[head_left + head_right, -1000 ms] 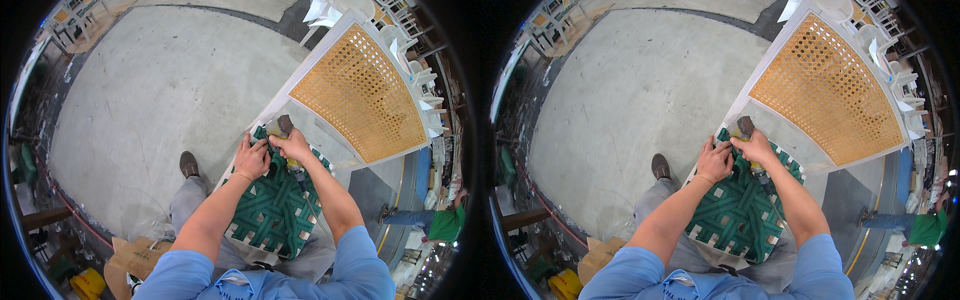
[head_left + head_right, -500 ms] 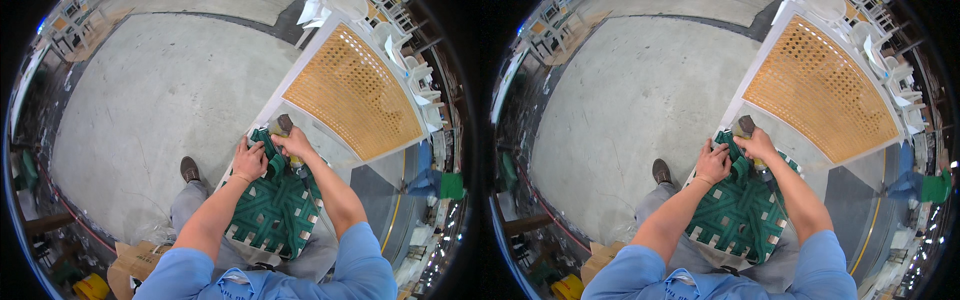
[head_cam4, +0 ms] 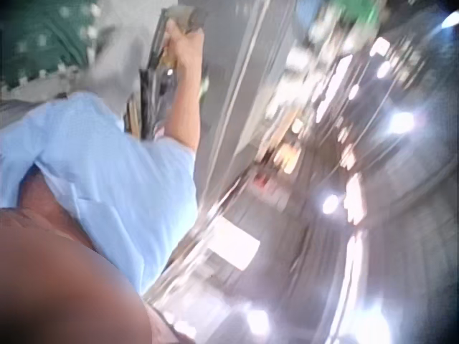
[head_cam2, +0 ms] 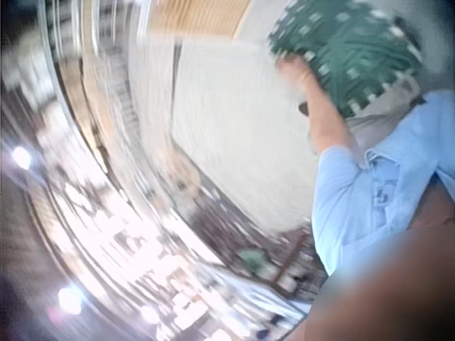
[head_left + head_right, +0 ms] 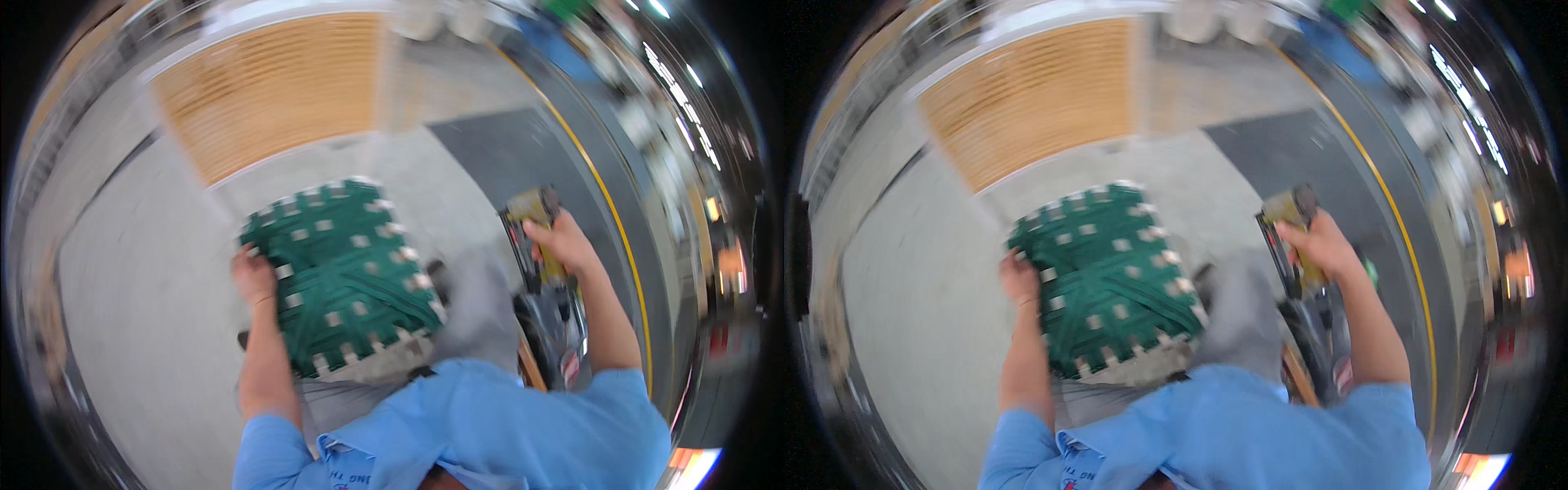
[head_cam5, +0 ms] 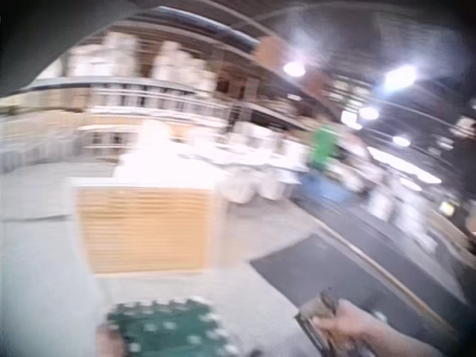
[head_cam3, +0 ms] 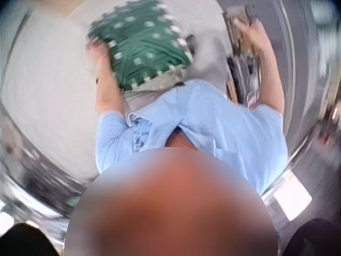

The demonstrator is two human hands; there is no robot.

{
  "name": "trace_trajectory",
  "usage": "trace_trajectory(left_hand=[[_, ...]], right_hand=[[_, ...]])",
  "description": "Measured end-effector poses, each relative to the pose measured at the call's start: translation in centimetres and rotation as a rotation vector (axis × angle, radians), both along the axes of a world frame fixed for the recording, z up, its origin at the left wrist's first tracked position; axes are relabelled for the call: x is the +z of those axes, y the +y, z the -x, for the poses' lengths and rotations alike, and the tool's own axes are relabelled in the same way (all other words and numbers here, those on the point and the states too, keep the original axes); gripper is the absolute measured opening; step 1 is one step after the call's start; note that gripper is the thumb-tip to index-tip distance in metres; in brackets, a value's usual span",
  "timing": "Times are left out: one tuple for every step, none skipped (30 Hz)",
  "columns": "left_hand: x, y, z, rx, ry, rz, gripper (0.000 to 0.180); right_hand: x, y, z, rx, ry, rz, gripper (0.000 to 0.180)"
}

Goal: The person weaves green plastic straps into a white chair seat frame, using a staple gun to secure the straps and scissors to trim excess material. The person repeatedly threads the straps through the frame and staples them in place.

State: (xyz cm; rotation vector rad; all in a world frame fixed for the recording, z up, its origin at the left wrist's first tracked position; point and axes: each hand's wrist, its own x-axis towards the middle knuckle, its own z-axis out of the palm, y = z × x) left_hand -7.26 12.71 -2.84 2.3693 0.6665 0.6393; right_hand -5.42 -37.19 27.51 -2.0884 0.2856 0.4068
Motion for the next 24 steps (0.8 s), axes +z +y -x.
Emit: trace_trajectory(left_hand=[[0.3,1.3,0.4,-0.001,-0.081,-0.103,0.035],[0.9,1.0,0.7,0.021,-0.049,0.017,0.041],[1.3,-0.5,1.5,-0.012,-0.148,-0.090,0.039],[2.0,-3.4,2.4,-0.038,-0.144,-0.065,0.036],[2.8,-6.4,3.7,-0.038,-0.145,-0.049,0.032],[3.2,-8.1,4.8,-0.135,-0.161,0.094,0.028],[3.4,-9.8,6.0,-0.211,-0.172,0.239,0.026],[3.5,-12.2,7.4,-0.341,-0.043,0.484,0.024],[3.8,-14.7,9.0,-0.459,0.093,0.724,0.022],[4.0,-17.2,10.8,-0.502,0.198,1.052,0.020],[5.9,-19.5,12.3,-0.477,0.457,1.269,0.020],[5.8,-21.3,13.5,-0.496,0.687,1.410,0.025],[5.6,-22.3,14.8,-0.415,0.887,1.580,0.030],[4.5,-22.0,15.9,-0.299,1.075,1.601,0.034],[2.4,-21.9,17.2,-0.224,1.069,1.710,0.039],[2.5,-22.0,17.6,-0.062,0.996,1.761,0.047],[3.1,-21.9,17.3,0.086,0.966,1.870,0.049],[4.0,-21.2,17.1,0.245,0.905,1.966,0.052],[4.4,-21.1,17.0,0.356,0.864,2.094,0.054],[3.7,-22.3,16.6,0.313,0.773,2.190,0.054],[3.6,-23.1,16.2,0.292,0.653,2.242,0.054],[3.9,-22.8,16.5,0.357,0.517,2.187,0.055],[4.0,-22.4,17.1,0.371,0.409,2.156,0.054],[3.2,-22.9,17.6,0.340,0.341,2.173,0.054]], right_hand=[[0.0,-3.6,1.4,-0.071,-0.012,-0.010,0.031],[-0.6,-7.4,3.6,-0.153,-0.014,-0.005,0.033],[-1.5,-10.9,6.3,-0.288,-0.007,-0.018,0.034],[-2.6,-14.1,9.1,-0.416,0.005,-0.025,0.035],[-3.7,-16.7,11.4,-0.518,0.010,-0.040,0.037],[-5.2,-18.6,13.1,-0.597,0.031,-0.052,0.039],[-6.9,-20.3,14.1,-0.615,0.028,-0.130,0.039],[-8.9,-21.9,15.5,-0.639,0.038,-0.202,0.039],[-10.9,-23.3,16.6,-0.658,0.052,-0.276,0.038],[-12.6,-24.3,16.9,-0.692,0.087,-0.335,0.040],[-14.6,-24.9,16.9,-0.715,0.130,-0.395,0.041],[-16.0,-25.7,17.0,-0.735,0.177,-0.448,0.043],[-16.6,-26.7,16.8,-0.737,0.212,-0.509,0.045],[-17.8,-26.1,14.8,-0.700,0.270,-0.598,0.047],[-18.1,-25.9,14.0,-0.727,0.217,-0.511,0.049],[-18.4,-26.0,13.4,-0.693,0.292,-0.382,0.042],[-18.6,-26.6,13.4,-0.609,0.272,-0.316,0.044],[-19.7,-25.6,12.8,-0.618,0.152,-0.264,0.042],[-19.2,-27.1,13.1,-0.530,0.187,0.005,0.043],[-16.6,-31.2,13.8,-0.315,0.186,0.546,0.049],[-15.4,-32.2,14.1,-0.367,0.174,0.640,0.056],[-17.1,-30.1,12.6,-0.211,0.205,0.889,0.051],[-18.3,-27.6,11.9,-0.118,-0.033,1.043,0.044],[-17.4,-27.1,11.1,-0.196,-0.037,0.926,0.048]])
